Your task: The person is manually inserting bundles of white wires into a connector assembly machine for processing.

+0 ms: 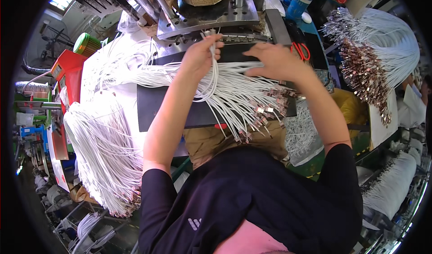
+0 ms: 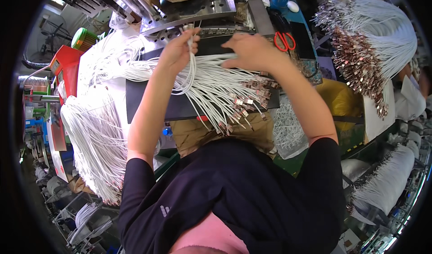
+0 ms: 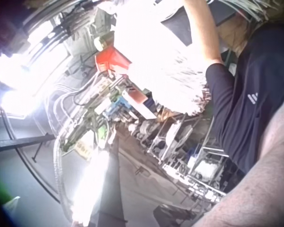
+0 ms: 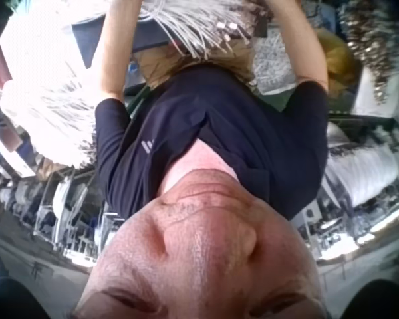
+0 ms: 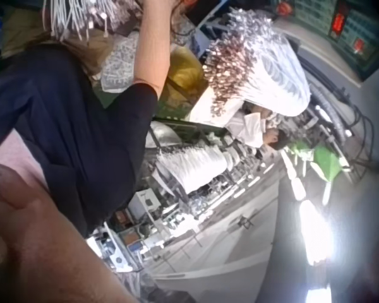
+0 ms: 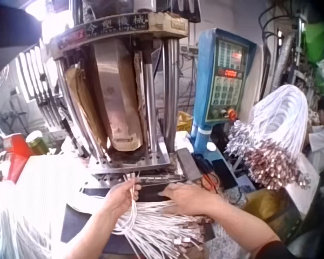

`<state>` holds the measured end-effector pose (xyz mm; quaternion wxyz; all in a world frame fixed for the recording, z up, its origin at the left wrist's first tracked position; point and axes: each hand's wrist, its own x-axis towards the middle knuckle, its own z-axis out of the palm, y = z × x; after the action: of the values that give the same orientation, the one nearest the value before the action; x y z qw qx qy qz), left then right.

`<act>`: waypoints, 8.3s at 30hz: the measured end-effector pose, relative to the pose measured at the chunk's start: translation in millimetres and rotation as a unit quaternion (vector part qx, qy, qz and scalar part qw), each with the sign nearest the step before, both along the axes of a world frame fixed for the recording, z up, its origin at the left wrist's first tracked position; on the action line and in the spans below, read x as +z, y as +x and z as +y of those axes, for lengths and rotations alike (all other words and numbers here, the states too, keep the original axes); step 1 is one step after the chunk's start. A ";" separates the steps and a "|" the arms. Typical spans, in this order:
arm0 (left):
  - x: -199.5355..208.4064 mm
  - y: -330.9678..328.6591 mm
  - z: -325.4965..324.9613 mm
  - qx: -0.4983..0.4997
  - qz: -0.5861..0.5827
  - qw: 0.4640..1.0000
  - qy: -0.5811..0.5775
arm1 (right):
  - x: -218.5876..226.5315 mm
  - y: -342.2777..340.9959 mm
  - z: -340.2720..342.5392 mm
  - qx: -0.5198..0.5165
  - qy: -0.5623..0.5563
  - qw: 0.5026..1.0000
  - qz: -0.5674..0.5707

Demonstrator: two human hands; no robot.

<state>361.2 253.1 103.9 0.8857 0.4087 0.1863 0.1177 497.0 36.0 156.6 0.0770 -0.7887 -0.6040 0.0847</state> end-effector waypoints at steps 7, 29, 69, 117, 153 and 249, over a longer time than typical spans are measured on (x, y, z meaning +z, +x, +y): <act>-14.1 15.6 -16.6 -0.033 0.076 0.996 0.019 | -51.2 -24.6 -0.9 -0.018 0.078 0.992 0.101; -20.9 0.4 -28.9 -0.146 0.177 0.957 0.179 | -59.7 26.4 35.8 -0.158 0.060 0.814 0.555; -9.2 5.2 -37.1 -0.187 0.213 0.944 0.170 | -93.5 14.8 33.4 -0.109 0.214 0.852 0.465; -3.1 -18.7 -28.0 -0.103 0.236 0.782 0.567 | -68.2 22.7 14.9 -0.111 0.092 0.908 0.394; 85.6 -146.0 148.9 0.314 0.220 0.527 0.758 | -72.2 52.2 92.4 -0.042 0.362 0.929 -0.067; -138.7 -258.3 -92.1 0.347 0.317 0.873 0.133 | -185.8 -112.3 -202.8 -0.347 0.119 0.842 0.396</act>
<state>102.9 161.0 -34.8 0.6186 0.4475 0.5693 0.3050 384.6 -166.8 -29.2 0.4271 -0.8307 -0.2143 0.2855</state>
